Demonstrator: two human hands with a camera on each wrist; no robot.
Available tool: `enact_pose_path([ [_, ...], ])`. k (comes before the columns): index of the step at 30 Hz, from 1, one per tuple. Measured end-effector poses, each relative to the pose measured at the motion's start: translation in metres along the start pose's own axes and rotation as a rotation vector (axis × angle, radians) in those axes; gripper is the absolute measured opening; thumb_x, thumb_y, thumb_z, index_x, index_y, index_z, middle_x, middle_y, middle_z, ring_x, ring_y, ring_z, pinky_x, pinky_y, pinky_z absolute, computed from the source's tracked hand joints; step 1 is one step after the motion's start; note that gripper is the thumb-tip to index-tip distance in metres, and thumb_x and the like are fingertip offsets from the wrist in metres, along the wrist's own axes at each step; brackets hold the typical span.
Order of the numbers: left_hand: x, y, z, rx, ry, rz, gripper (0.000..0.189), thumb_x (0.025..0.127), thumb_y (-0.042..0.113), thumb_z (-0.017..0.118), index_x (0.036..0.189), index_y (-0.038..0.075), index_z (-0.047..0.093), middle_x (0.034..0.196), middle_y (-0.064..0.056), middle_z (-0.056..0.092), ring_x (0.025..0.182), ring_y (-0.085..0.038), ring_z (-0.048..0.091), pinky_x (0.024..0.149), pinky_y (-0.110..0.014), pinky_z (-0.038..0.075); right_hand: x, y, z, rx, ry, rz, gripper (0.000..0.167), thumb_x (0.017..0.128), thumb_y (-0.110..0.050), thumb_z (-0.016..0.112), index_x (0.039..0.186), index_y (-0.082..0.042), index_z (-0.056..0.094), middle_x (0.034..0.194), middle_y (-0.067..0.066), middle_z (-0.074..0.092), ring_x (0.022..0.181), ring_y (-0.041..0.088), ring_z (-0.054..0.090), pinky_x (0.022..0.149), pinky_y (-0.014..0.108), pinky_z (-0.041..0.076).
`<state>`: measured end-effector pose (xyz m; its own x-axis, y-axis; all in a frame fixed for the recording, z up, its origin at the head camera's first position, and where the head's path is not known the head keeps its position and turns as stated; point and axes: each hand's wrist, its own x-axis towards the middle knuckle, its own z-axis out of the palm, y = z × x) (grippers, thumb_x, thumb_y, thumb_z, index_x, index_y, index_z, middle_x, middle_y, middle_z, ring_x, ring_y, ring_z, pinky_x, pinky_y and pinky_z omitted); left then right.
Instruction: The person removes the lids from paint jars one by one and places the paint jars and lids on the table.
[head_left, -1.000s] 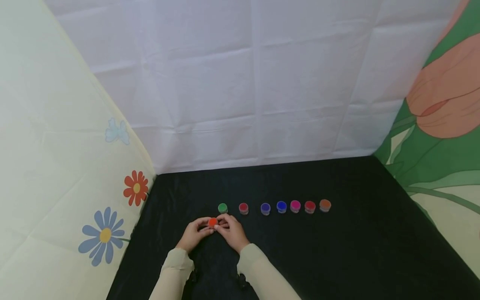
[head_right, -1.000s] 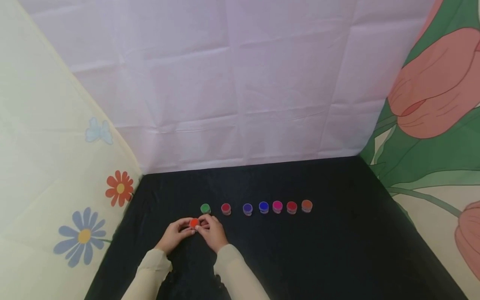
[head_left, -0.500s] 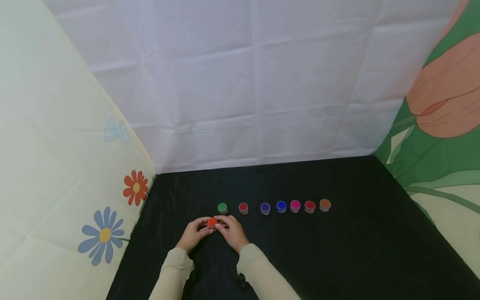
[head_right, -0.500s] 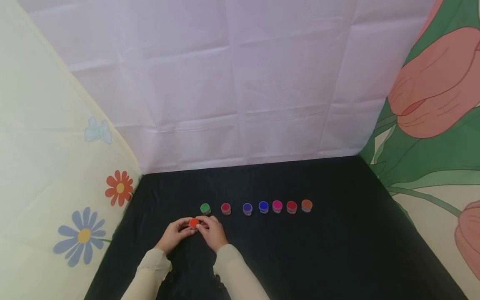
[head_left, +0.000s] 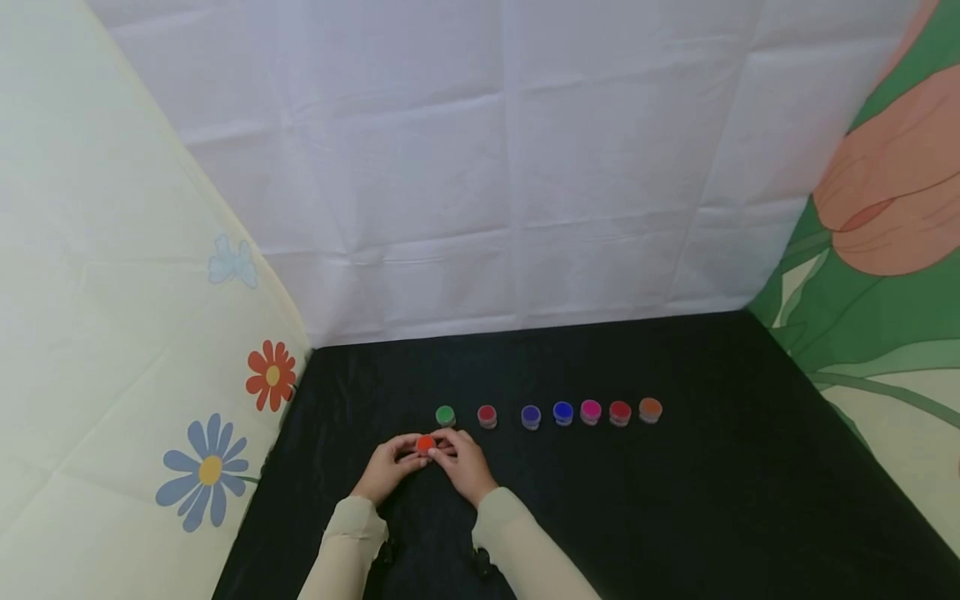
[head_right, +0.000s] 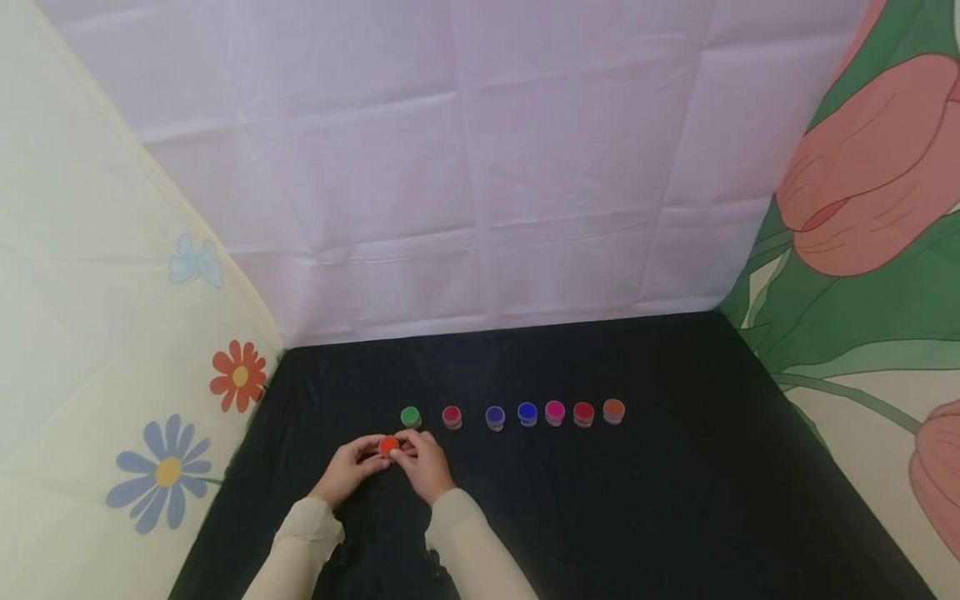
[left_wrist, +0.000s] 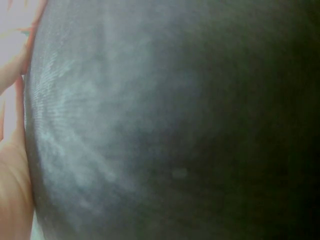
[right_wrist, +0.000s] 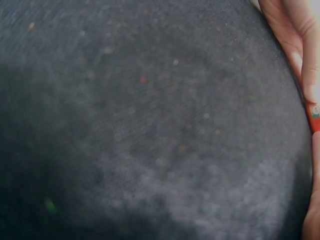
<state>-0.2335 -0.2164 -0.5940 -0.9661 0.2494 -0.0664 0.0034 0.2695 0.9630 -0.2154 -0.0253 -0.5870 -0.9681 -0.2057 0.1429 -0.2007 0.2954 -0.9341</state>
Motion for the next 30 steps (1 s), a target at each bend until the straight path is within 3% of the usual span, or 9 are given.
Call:
enact_pose_path([
  [6,-0.0009,0.0022,-0.0013,0.007,-0.011,0.014,0.040,0.088,0.004,0.077,0.125,-0.007,0.063,0.116,-0.017,0.068,0.106,-0.025,0.068,0.089,-0.025,0.055,-0.0006,-0.0005,-0.0015,-0.021,-0.001,-0.034,0.028,0.098,-0.014,0.069,0.124,-0.004,0.068,0.100,0.007,0.061,0.092,0.022,0.064,0.087,0.037,0.056],
  [16,-0.0007,-0.0011,-0.0005,0.009,-0.001,0.019,0.041,0.088,0.002,0.077,0.124,-0.009,0.063,0.116,-0.018,0.068,0.107,-0.027,0.068,0.089,-0.025,0.055,-0.0003,-0.0004,0.0010,0.023,-0.015,0.036,0.023,0.097,-0.015,0.071,0.116,-0.005,0.062,0.105,0.011,0.060,0.096,0.026,0.065,0.088,0.044,0.056],
  [30,-0.0010,-0.0003,0.0005,0.025,0.018,0.014,0.039,0.088,0.000,0.076,0.124,-0.007,0.064,0.115,-0.018,0.069,0.105,-0.026,0.068,0.088,-0.026,0.056,-0.0006,0.0008,-0.0006,-0.021,-0.011,-0.031,0.027,0.099,-0.016,0.067,0.125,-0.006,0.068,0.102,0.006,0.061,0.094,0.022,0.063,0.089,0.038,0.056],
])
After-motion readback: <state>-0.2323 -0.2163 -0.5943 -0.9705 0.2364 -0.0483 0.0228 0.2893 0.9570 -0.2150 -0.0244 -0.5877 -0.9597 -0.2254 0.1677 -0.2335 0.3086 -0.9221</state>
